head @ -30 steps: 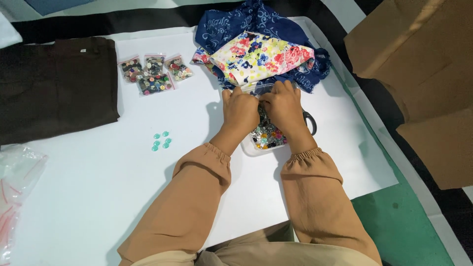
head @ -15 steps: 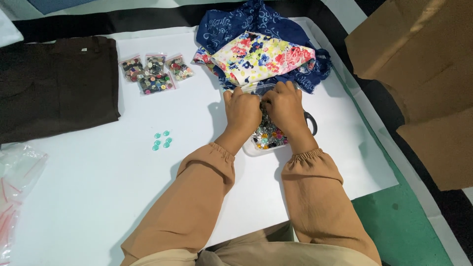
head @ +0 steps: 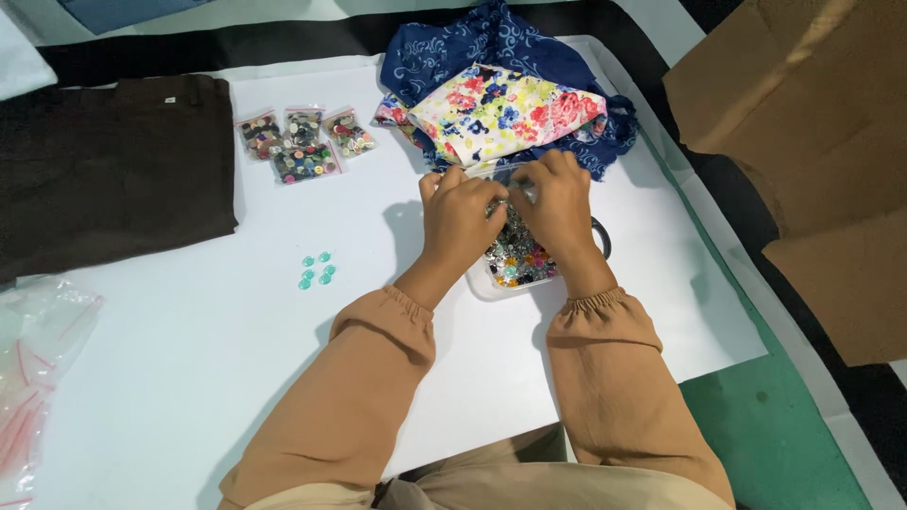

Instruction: Sorting small colorful buttons from a tray and placing them into small plastic bags.

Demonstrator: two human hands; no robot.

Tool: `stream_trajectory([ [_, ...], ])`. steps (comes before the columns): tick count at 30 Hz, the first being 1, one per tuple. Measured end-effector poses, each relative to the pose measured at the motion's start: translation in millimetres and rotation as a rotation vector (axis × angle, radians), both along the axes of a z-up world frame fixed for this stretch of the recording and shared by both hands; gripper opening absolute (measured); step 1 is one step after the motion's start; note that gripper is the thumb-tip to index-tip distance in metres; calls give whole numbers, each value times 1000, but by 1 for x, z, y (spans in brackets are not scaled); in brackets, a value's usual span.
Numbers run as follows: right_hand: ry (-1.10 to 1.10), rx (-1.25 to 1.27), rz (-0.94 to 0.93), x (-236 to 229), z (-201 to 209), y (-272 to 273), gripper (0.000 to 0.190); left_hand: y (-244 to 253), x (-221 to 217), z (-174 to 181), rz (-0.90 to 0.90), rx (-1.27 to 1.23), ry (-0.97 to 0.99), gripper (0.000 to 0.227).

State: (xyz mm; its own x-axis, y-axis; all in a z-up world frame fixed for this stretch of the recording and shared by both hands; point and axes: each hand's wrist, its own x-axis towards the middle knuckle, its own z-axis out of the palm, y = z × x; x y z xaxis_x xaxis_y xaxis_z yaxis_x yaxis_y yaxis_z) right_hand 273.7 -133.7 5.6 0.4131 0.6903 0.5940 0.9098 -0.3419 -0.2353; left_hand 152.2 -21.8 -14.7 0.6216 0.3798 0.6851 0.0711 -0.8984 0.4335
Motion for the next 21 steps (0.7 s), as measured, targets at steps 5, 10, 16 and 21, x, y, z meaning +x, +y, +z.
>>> stream_trajectory([
  [5,-61,75,-7,2,-3,-2,23,12,-38,1,-2,174,-152,17],
  [10,-158,236,56,-23,19,1,25,37,-111,14,36,227,-173,18],
  [16,-467,471,223,-93,29,26,22,76,-213,9,232,273,-49,18],
  [21,-261,351,618,-159,-7,50,19,84,-275,2,373,-65,177,10],
])
